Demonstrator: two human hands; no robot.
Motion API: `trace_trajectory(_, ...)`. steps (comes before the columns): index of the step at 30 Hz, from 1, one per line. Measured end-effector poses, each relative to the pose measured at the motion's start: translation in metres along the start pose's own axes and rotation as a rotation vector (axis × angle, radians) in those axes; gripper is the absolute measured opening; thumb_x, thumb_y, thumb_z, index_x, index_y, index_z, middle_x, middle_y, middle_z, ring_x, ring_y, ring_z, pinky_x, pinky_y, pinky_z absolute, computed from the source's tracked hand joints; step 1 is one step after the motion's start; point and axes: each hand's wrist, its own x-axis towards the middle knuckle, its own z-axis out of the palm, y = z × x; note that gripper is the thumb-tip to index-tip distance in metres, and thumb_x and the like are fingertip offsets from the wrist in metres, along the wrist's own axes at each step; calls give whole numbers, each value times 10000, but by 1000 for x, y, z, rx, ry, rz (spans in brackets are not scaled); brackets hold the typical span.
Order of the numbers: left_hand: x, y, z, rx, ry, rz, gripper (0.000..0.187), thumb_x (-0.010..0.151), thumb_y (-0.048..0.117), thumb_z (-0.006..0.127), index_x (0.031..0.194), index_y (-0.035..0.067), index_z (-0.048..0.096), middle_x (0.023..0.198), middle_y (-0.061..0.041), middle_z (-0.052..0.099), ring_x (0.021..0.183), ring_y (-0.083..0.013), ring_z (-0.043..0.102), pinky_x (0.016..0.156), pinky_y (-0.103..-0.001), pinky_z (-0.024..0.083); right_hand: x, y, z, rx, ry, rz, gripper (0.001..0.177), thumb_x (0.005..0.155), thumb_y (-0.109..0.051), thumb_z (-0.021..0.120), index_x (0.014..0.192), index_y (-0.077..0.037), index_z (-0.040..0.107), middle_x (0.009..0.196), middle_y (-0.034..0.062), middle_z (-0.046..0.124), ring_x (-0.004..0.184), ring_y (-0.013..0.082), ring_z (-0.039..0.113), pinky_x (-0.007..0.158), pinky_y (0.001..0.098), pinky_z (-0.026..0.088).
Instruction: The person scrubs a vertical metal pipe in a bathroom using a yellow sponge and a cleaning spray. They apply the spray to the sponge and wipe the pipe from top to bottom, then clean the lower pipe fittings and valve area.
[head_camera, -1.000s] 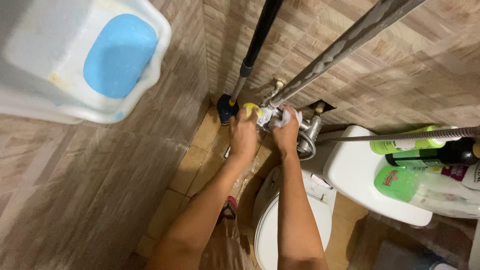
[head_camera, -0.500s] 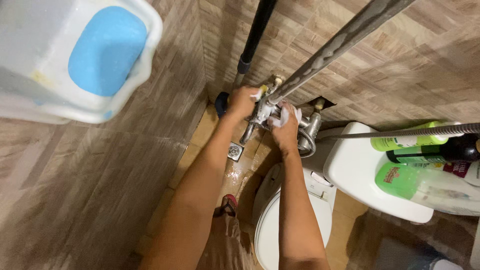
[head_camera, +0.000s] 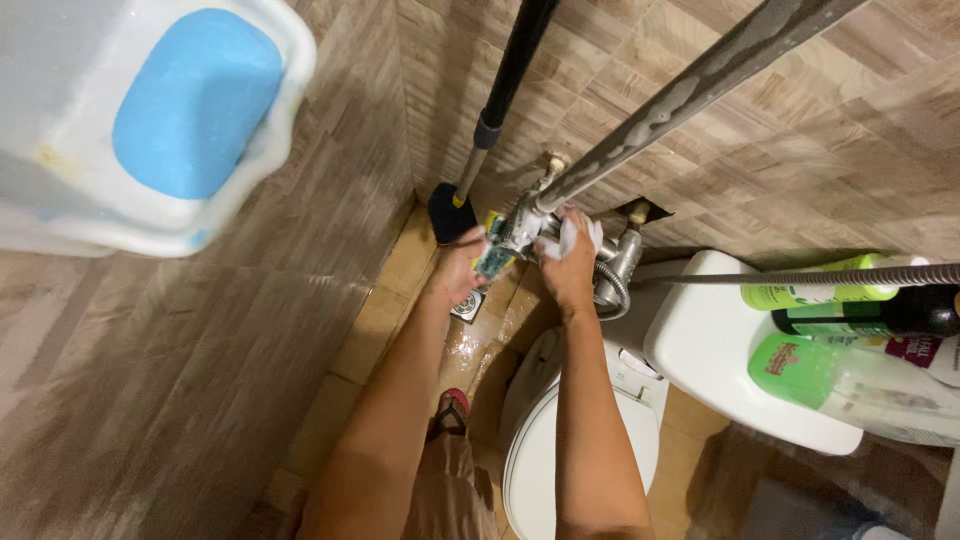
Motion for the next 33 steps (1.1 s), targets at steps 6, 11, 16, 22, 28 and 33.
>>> trace_trajectory(6,23,-58,25,-513,-166,-113,267,960,223,588,1150,35,575,933,-138,629,714,-269,645,503,-343,486,-3,2,1,-56,6,-17,588,801,-143,801,1342,-38,597,1410,232,587,1397,383,490,1270,466,202)
trace_trajectory(11,-13,-52,43,-530,-34,-8,257,984,191,608,1202,58,583,1015,-133,649,791,-237,659,586,-322,536,-1,2,-3,-15,-44,32,564,900,-136,719,1437,-53,569,1496,239,529,1445,411,425,1232,456,263)
trace_trajectory(16,-52,20,36,-28,278,402,190,954,178,639,1132,113,647,1003,-117,698,812,-213,675,632,-317,558,-1,8,-2,46,-14,47,573,893,-162,725,1431,-60,556,1479,240,531,1419,402,450,1219,436,296)
trace_trajectory(22,-60,48,75,1161,238,948,314,900,4,652,1189,96,734,1256,-117,704,1067,-291,705,933,-408,562,-2,14,6,8,33,10,556,897,-171,730,1413,-53,560,1467,236,554,1410,401,469,1222,447,299)
trace_trajectory(28,-37,94,109,1482,220,1053,285,904,24,649,1130,135,782,1234,-109,719,1106,-288,689,999,-436,554,-1,11,3,-10,15,-9,572,871,-132,735,1416,-64,573,1429,224,577,1385,404,480,1229,478,272)
trace_trajectory(33,-80,76,120,1779,327,940,234,877,82,645,1054,120,794,1161,-127,726,1042,-382,643,836,-474,535,0,16,4,-64,23,-35,568,851,-101,733,1398,-70,585,1411,209,593,1381,388,493,1251,486,229)
